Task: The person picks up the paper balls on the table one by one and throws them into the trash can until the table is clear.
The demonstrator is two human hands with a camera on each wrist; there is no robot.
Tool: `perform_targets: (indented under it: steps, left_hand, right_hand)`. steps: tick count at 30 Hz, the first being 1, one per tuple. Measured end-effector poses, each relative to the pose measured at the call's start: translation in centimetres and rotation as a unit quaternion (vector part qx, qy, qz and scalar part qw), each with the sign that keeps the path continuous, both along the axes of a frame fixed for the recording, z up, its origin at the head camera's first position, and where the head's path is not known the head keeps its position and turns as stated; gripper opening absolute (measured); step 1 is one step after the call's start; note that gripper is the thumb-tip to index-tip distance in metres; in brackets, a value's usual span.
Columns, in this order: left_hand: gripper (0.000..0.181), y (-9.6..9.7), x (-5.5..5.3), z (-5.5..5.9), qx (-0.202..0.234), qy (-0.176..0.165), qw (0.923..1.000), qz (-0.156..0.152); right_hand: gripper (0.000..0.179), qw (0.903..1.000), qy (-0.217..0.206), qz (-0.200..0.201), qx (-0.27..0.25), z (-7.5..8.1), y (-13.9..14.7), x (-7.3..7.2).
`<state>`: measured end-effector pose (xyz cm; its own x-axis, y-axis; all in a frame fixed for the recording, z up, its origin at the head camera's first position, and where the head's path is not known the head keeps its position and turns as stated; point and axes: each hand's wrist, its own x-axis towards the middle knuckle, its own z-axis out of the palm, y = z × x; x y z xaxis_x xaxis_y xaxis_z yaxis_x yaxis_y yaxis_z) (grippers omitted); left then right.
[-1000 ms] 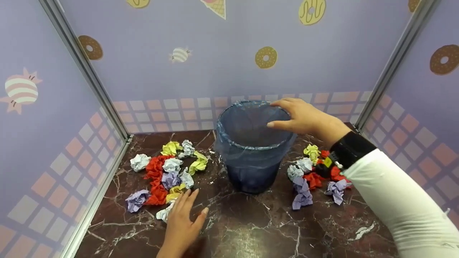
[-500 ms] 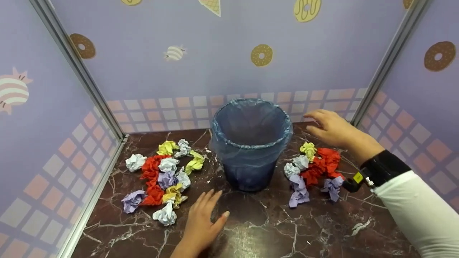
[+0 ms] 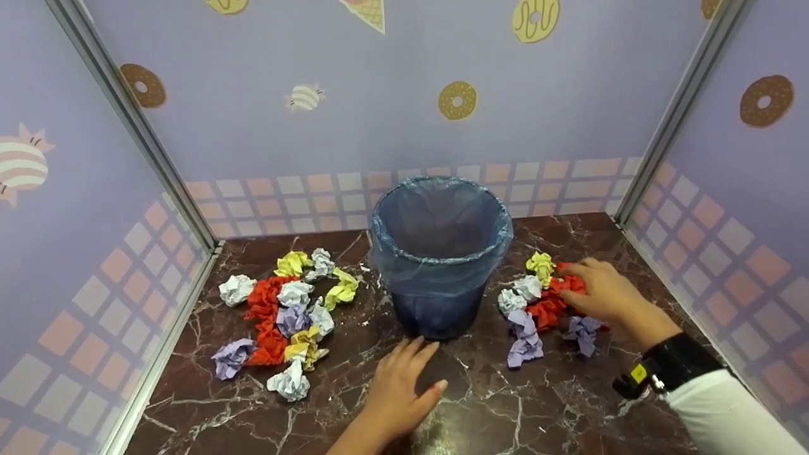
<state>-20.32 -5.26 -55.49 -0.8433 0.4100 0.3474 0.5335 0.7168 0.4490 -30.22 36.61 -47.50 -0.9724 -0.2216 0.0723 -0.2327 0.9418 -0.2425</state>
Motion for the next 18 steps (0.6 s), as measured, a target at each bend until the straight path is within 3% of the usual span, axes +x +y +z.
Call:
perform_targets:
  steps: [9, 18]
  left_hand:
    - [0.062, 3.7, 0.0, -0.8, -0.027, 0.004, 0.9989, -0.039]
    - [0.062, 6.3, 0.3, -1.2, -0.035, -0.025, 0.9967, -0.068]
  right_hand:
    - [0.044, 0.9972, 0.054, -0.017, 0.048, -5.5, 1.1, 2.3]
    - [0.035, 0.9967, 0.065, -0.034, 0.035, -9.3, 1.2, 3.9]
